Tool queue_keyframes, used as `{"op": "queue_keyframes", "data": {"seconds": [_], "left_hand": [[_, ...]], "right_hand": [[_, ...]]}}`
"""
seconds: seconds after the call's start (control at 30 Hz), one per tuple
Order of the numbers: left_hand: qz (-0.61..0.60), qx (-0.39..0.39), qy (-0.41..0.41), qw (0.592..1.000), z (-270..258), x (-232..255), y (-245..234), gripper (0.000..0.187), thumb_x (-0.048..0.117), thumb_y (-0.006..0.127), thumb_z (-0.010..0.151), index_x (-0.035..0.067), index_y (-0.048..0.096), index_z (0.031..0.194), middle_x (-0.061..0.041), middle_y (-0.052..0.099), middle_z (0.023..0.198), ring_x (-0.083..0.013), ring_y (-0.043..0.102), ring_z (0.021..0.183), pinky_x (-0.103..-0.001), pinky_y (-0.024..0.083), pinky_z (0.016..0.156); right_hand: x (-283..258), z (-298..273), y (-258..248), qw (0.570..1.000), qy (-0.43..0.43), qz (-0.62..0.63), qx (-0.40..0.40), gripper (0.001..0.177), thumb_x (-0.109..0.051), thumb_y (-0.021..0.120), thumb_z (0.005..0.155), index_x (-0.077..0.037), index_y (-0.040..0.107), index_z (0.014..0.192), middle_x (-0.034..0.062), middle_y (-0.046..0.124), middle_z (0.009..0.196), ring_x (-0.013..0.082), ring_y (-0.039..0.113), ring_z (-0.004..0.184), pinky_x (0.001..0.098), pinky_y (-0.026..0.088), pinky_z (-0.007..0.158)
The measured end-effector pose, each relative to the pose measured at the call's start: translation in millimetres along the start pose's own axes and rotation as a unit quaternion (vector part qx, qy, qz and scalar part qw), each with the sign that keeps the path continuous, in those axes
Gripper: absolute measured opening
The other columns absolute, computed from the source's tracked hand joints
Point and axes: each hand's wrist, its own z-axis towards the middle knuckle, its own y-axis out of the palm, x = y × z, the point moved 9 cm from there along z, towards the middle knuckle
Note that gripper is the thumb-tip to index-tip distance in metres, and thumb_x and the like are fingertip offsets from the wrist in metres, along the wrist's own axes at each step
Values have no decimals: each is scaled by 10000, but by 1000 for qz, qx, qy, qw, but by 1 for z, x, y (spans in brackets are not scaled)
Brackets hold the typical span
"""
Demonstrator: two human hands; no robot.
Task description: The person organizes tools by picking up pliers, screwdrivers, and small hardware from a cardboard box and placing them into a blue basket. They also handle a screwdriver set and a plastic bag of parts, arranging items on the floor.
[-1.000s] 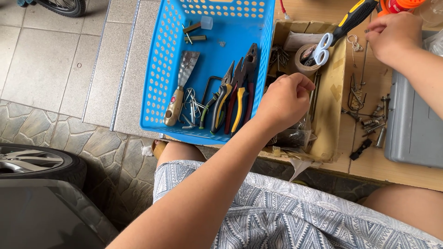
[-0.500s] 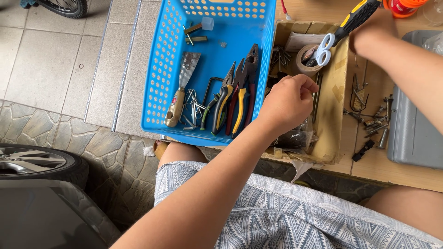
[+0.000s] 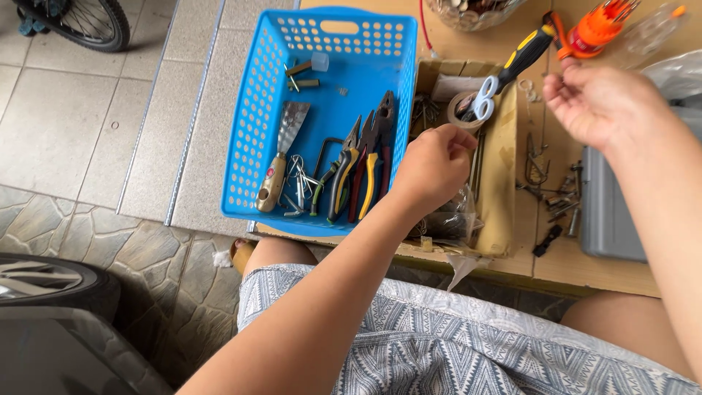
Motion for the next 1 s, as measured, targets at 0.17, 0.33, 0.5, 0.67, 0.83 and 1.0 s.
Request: {"op": "queue_keyframes", "data": {"seconds": [0.17, 0.33, 0.5, 0.67, 0.83, 1.0], "left_hand": [[-27, 28, -3, 999, -2, -1, -11, 251, 117, 552, 861, 59, 748, 1007, -132, 763, 874, -269, 744, 826, -368, 573, 781], [-26, 33, 0, 999, -9, 3, -23, 257, 104, 567, 823, 54, 741, 1004, -112, 768, 879, -248, 749, 838, -355, 579, 793], [5, 33, -3, 999, -18, 11, -37, 265, 114, 563, 829, 68, 746, 1015, -104, 762, 890, -248, 742, 837, -355, 577, 790], [52, 44, 35, 997, -24, 18, -44, 262, 107, 577, 816, 79, 757, 1004, -115, 766, 915, -283, 736, 886, -384, 575, 814], [179, -15, 100, 979, -43, 16, -23, 238, 115, 574, 835, 87, 771, 965, -159, 748, 997, -341, 707, 949, -440, 564, 852], [355, -172, 84, 915, -73, -3, 24, 294, 232, 504, 981, 81, 755, 1007, -201, 738, 1044, -365, 691, 995, -484, 550, 912]], "right_hand": [[24, -51, 69, 992, 57, -63, -98, 208, -22, 568, 1026, 70, 564, 1213, 176, 637, 1214, 201, 678, 1031, 294, 611, 970], [13, -74, 138, 968, 46, -216, -123, 341, -65, 481, 1033, 101, 496, 1330, 248, 582, 1337, 296, 645, 1244, 371, 518, 1075], [-12, -98, 152, 954, 17, -275, -118, 404, -51, 415, 1040, 82, 455, 1420, 280, 512, 1432, 315, 592, 1322, 373, 521, 1112], [-22, -114, 116, 963, 5, -253, -91, 356, -95, 506, 1021, 54, 546, 1341, 214, 619, 1352, 243, 646, 1253, 344, 500, 1061], [-31, -126, 62, 965, -6, -255, -53, 258, -106, 554, 1015, 1, 577, 1248, 140, 650, 1217, 195, 654, 1128, 323, 561, 1029], [-28, -148, 18, 961, -15, -275, -18, 238, -93, 547, 1011, 8, 594, 1221, 115, 675, 1163, 180, 668, 1064, 320, 571, 972]]}}
